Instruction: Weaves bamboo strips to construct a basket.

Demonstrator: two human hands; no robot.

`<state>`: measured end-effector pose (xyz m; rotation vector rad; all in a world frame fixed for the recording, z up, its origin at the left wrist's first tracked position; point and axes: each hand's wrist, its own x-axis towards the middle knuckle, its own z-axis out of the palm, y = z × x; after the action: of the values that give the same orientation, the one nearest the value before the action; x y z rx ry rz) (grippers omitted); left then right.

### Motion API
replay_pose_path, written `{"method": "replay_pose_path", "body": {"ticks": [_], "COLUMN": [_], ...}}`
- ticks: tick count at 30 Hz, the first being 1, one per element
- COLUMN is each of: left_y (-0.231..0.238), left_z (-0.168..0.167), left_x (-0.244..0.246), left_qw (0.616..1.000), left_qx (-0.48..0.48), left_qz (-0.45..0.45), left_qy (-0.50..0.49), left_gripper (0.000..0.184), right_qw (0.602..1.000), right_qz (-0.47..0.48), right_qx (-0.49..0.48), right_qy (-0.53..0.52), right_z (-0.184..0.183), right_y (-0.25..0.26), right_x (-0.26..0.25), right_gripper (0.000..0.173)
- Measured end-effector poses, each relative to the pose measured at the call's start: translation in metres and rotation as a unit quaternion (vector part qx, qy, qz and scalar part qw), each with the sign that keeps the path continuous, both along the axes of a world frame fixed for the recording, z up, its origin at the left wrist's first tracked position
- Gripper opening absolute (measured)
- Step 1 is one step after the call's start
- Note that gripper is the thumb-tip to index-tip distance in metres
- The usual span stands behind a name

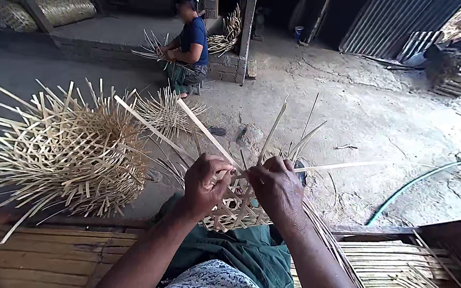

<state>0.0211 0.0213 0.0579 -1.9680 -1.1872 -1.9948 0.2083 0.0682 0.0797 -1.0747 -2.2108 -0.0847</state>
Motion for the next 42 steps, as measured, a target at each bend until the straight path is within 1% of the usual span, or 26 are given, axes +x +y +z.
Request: {"method": "replay_pose_path", "body": {"ticks": [2,3,5,7,9,10,12,14,17,19,22,24,25,26,28,30,32,33,34,35,36,37,38,39,40,42], "left_y": [0.0,0.002,0.008,0.018,0.027,0.031,0.031,0.028,0.023,0.021,0.021,0.022,0.023,0.024,0.027,0.031,0.035,0.037,0.038,0.039,0.039,0.039,0.039,0.037,0.034,0.028], "left_z": [-0.004,-0.004,0.002,0.006,0.008,0.01,0.012,0.015,0.016,0.016,0.013,0.012,0.011,0.011,0.01,0.008,0.004,0.003,0.002,0.001,0.001,0.002,0.003,0.005,0.007,0.014], "left_x": [0.004,0.006,0.012,0.015,0.01,0.007,0.002,0.002,0.003,0.0,-0.004,-0.004,-0.003,-0.004,-0.007,-0.01,-0.013,-0.014,-0.014,-0.013,-0.011,-0.008,-0.005,-0.002,0.001,0.005], "left_qw": [1.0,0.999,0.981,0.94,0.914,0.914,0.932,0.948,0.958,0.956,0.954,0.954,0.955,0.955,0.956,0.956,0.956,0.956,0.957,0.957,0.955,0.952,0.948,0.943,0.94,0.94], "left_qx": [-0.001,-0.015,-0.062,-0.13,-0.178,-0.2,-0.226,-0.223,-0.215,-0.232,-0.252,-0.247,-0.244,-0.243,-0.245,-0.249,-0.252,-0.253,-0.254,-0.256,-0.255,-0.245,-0.235,-0.233,-0.24,-0.27], "left_qz": [-0.001,0.016,0.075,0.123,0.136,0.125,0.088,0.06,0.033,0.011,-0.025,-0.043,-0.052,-0.061,-0.082,-0.099,-0.11,-0.103,-0.084,-0.052,-0.013,0.028,0.059,0.076,0.08,0.048], "left_qy": [0.008,0.04,0.167,0.29,0.339,0.331,0.27,0.219,0.189,0.178,0.163,0.161,0.16,0.156,0.143,0.124,0.106,0.103,0.109,0.126,0.152,0.182,0.208,0.225,0.231,0.202], "left_gripper": [0.034,0.043,0.041,0.034,0.034,0.034,0.03,0.021,0.014,0.014,0.014,0.014,0.014,0.013,0.011,0.01,0.01,0.01,0.01,0.011,0.013,0.014,0.015,0.015,0.014,0.019], "right_qw": [1.0,1.0,0.998,0.996,0.993,0.992,0.988,0.981,0.969,0.976,0.994,0.995,0.994,0.987,0.943,0.859,0.79,0.777,0.785,0.816,0.866,0.925,0.967,0.988,0.996,1.0], "right_qz": [0.009,0.02,0.057,0.074,0.057,0.043,0.024,0.022,0.028,0.012,-0.033,-0.056,-0.05,-0.026,0.059,0.149,0.208,0.234,0.256,0.271,0.269,0.235,0.179,0.122,0.074,0.015], "right_qx": [-0.002,-0.002,-0.004,-0.001,0.012,0.006,-0.03,-0.06,-0.074,-0.074,-0.026,-0.009,-0.04,-0.1,-0.261,-0.39,-0.457,-0.457,-0.429,-0.374,-0.295,-0.198,-0.104,-0.028,0.015,0.024], "right_qy": [0.002,0.006,0.023,0.058,0.102,0.12,0.149,0.183,0.232,0.204,0.097,0.081,0.094,0.12,0.199,0.297,0.352,0.365,0.366,0.347,0.301,0.226,0.152,0.095,0.053,0.0], "right_z": [0.0,0.0,-0.003,-0.012,-0.022,-0.027,-0.034,-0.038,-0.039,-0.033,-0.024,-0.021,-0.018,-0.016,-0.012,-0.013,-0.017,-0.022,-0.029,-0.035,-0.037,-0.034,-0.028,-0.023,-0.019,-0.013], "right_y": [0.001,0.002,0.002,0.003,0.005,0.005,0.005,0.006,0.007,0.004,-0.004,-0.006,-0.005,-0.001,0.016,0.035,0.047,0.052,0.053,0.051,0.045,0.035,0.023,0.012,0.005,0.005], "right_x": [0.0,0.0,0.001,0.004,0.009,0.012,0.018,0.018,0.012,0.008,0.002,-0.003,-0.004,-0.001,0.01,0.021,0.029,0.033,0.036,0.038,0.037,0.033,0.027,0.02,0.016,0.015], "right_gripper": [0.023,0.021,0.018,0.014,0.014,0.013,0.014,0.018,0.024,0.025,0.032,0.033,0.032,0.029,0.02,0.014,0.013,0.011,0.009,0.008,0.012,0.018,0.022,0.026,0.028,0.027]}}
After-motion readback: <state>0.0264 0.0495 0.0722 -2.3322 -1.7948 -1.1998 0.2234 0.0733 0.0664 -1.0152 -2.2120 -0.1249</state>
